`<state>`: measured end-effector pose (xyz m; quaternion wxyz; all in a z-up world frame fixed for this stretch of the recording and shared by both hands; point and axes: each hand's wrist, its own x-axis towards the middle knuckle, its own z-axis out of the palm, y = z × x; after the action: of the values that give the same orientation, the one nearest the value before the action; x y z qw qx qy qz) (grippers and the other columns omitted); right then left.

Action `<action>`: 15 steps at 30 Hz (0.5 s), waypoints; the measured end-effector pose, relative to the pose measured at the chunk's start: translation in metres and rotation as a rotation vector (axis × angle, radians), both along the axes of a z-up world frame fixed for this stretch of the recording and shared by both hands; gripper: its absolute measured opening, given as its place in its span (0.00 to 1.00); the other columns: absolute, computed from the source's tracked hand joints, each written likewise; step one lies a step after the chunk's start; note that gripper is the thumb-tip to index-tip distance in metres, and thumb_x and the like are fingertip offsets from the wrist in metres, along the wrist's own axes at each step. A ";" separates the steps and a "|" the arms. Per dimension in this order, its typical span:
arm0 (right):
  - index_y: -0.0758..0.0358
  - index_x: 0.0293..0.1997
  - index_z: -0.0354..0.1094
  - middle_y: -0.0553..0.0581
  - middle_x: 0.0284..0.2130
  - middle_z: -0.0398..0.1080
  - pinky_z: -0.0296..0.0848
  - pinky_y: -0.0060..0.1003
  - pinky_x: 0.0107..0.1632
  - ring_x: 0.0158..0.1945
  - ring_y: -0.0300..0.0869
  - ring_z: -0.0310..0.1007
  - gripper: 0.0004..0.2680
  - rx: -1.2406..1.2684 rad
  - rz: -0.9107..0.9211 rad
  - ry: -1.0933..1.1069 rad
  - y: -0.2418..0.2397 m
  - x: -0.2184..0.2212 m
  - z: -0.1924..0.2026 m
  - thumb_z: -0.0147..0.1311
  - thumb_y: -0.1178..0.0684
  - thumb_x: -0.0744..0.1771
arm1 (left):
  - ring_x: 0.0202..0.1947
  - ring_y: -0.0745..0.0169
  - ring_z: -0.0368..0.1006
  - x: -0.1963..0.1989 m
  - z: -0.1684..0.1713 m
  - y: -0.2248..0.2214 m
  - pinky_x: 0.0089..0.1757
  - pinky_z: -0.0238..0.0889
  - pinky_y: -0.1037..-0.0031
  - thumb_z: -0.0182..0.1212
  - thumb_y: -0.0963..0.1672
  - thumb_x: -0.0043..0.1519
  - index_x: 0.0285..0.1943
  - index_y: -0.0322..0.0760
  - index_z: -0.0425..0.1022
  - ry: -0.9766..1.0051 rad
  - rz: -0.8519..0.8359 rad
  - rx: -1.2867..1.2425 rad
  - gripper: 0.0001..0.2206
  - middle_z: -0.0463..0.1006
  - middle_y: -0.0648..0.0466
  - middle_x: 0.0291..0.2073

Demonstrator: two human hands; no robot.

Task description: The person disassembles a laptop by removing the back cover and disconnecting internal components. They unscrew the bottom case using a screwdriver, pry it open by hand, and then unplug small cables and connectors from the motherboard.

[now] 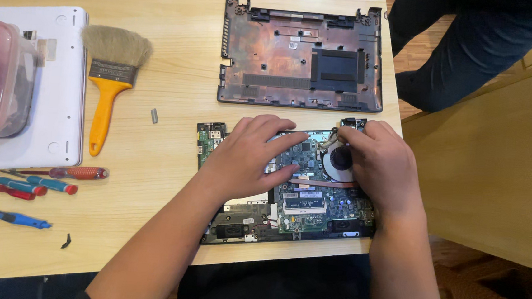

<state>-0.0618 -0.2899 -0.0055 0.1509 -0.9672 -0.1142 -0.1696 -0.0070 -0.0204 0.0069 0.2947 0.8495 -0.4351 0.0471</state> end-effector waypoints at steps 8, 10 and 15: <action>0.47 0.46 0.75 0.48 0.25 0.55 0.73 0.40 0.37 0.33 0.46 0.68 0.05 -0.079 0.046 -0.223 -0.002 0.003 -0.011 0.59 0.55 0.67 | 0.33 0.59 0.74 -0.062 0.069 -0.005 0.41 0.70 0.67 0.50 0.39 0.64 0.41 0.44 0.82 -0.347 0.064 -0.366 0.12 0.78 0.57 0.32; 0.62 0.46 0.72 0.57 0.34 0.66 0.64 0.46 0.38 0.40 0.54 0.66 0.02 0.060 0.004 -0.072 0.004 0.000 0.000 0.55 0.60 0.71 | 0.26 0.57 0.62 -0.094 0.126 -0.005 0.36 0.58 0.68 0.45 0.36 0.69 0.39 0.36 0.73 -0.215 -0.199 -0.377 0.10 0.69 0.54 0.29; 0.66 0.51 0.74 0.59 0.33 0.64 0.64 0.44 0.41 0.37 0.50 0.65 0.02 0.131 -0.024 -0.216 0.007 -0.015 0.011 0.57 0.61 0.73 | 0.62 0.54 0.67 -0.158 0.127 0.003 0.63 0.57 0.61 0.29 0.41 0.78 0.68 0.24 0.65 0.246 -0.611 -0.302 0.19 0.70 0.46 0.58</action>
<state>-0.0763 -0.2830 0.0050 0.1987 -0.9326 -0.1070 -0.2816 -0.1655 -0.0169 0.1335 0.4675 0.6265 -0.6183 -0.0821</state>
